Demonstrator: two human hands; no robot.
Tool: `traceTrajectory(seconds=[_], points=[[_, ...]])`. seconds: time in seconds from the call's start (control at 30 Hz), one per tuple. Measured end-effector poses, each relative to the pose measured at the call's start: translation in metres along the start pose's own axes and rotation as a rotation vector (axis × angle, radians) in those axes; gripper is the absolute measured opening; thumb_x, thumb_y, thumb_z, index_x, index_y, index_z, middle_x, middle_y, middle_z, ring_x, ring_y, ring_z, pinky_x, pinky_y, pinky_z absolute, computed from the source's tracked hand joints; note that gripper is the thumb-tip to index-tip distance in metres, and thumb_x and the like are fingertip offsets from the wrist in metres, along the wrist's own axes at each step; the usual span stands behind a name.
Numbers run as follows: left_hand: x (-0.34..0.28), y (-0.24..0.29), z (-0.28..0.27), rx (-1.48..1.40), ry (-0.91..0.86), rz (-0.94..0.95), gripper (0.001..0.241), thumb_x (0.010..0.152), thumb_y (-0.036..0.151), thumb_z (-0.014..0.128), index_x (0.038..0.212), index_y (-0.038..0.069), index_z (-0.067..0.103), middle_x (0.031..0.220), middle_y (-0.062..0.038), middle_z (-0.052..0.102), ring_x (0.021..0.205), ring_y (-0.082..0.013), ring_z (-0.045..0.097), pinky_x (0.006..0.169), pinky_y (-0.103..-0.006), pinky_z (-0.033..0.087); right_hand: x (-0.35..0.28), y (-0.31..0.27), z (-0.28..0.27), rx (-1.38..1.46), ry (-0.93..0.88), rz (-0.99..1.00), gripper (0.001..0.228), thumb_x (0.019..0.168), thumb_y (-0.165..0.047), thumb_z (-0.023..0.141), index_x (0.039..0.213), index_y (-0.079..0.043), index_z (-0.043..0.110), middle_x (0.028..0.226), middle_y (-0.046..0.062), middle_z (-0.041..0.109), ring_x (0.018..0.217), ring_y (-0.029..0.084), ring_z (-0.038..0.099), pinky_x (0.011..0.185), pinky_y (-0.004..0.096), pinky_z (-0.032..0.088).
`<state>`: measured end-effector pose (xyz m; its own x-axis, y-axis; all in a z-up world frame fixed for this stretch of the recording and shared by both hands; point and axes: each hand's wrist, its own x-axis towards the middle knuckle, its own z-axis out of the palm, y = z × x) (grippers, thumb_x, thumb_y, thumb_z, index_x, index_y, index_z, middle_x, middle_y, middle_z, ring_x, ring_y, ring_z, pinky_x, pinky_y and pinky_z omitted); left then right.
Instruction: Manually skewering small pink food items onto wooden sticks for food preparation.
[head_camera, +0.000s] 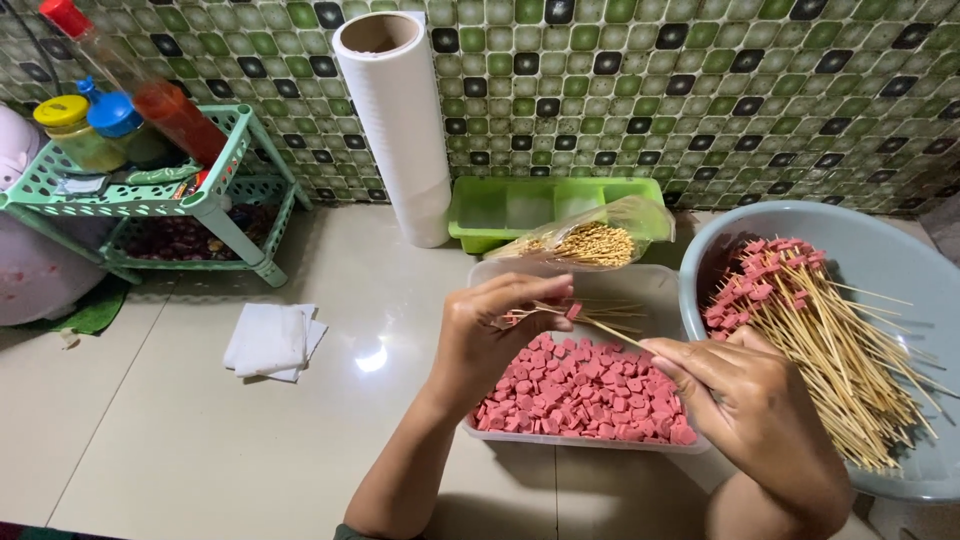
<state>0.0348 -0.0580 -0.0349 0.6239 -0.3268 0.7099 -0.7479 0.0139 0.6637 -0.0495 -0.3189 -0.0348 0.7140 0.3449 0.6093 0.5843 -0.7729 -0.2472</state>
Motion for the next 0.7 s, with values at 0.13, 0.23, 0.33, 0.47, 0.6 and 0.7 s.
traceTrajectory(seconds=[0.13, 0.23, 0.33, 0.47, 0.6, 0.7], points=[[0.001, 0.005, -0.001, -0.099, -0.049, -0.033, 0.023, 0.090, -0.001, 0.077, 0.112, 0.006, 0.074, 0.099, -0.011, 0.078, 0.089, -0.0191, 0.077, 0.082, -0.0274, 0.069, -0.003, 0.002, -0.002, 0.037, -0.047, 0.004, 0.026, 0.093, -0.015, 0.065, 0.118, -0.013, 0.074, 0.103, -0.004, 0.081, 0.084, 0.010, 0.076, 0.075, 0.031, 0.045], [0.001, 0.010, -0.003, -0.068, -0.054, -0.020, 0.024, 0.086, -0.004, 0.080, 0.108, 0.005, 0.075, 0.097, -0.011, 0.078, 0.087, -0.0181, 0.077, 0.082, -0.0269, 0.070, -0.001, -0.002, -0.003, 0.038, -0.036, -0.014, 0.027, 0.092, -0.013, 0.066, 0.117, -0.012, 0.075, 0.102, -0.005, 0.081, 0.080, 0.011, 0.074, 0.077, 0.031, 0.045], [0.000, 0.014, -0.004, -0.086, -0.071, -0.033, 0.023, 0.085, -0.002, 0.081, 0.106, 0.005, 0.076, 0.093, -0.011, 0.078, 0.084, -0.0169, 0.078, 0.082, -0.0266, 0.070, 0.003, -0.008, -0.003, 0.060, -0.047, -0.032, 0.027, 0.093, -0.013, 0.064, 0.118, -0.010, 0.074, 0.103, -0.003, 0.081, 0.076, 0.012, 0.073, 0.073, 0.032, 0.042], [0.001, 0.015, -0.011, -0.026, -0.148, 0.005, 0.034, 0.085, 0.004, 0.083, 0.117, 0.009, 0.072, 0.102, -0.007, 0.077, 0.093, -0.0172, 0.076, 0.086, -0.0287, 0.066, 0.004, -0.007, -0.001, 0.057, -0.050, -0.038, 0.027, 0.092, -0.014, 0.066, 0.118, -0.011, 0.074, 0.105, -0.004, 0.081, 0.076, 0.010, 0.073, 0.075, 0.031, 0.043], [-0.003, 0.016, -0.019, -0.005, -0.299, 0.014, 0.066, 0.086, 0.010, 0.087, 0.143, 0.020, 0.056, 0.122, -0.004, 0.074, 0.112, -0.0185, 0.073, 0.101, -0.0315, 0.057, 0.000, 0.001, 0.007, 0.061, -0.012, -0.050, 0.021, 0.090, -0.013, 0.070, 0.109, -0.007, 0.076, 0.107, 0.000, 0.080, 0.076, 0.015, 0.072, 0.075, 0.032, 0.046], [-0.001, 0.021, -0.018, 0.006, -0.308, 0.016, 0.034, 0.093, 0.011, 0.080, 0.126, 0.015, 0.069, 0.107, 0.000, 0.077, 0.087, -0.0139, 0.072, 0.083, -0.0278, 0.057, 0.003, -0.006, 0.004, 0.081, -0.066, -0.059, 0.027, 0.092, -0.017, 0.067, 0.118, -0.013, 0.074, 0.108, -0.007, 0.080, 0.069, 0.013, 0.065, 0.076, 0.028, 0.045]])
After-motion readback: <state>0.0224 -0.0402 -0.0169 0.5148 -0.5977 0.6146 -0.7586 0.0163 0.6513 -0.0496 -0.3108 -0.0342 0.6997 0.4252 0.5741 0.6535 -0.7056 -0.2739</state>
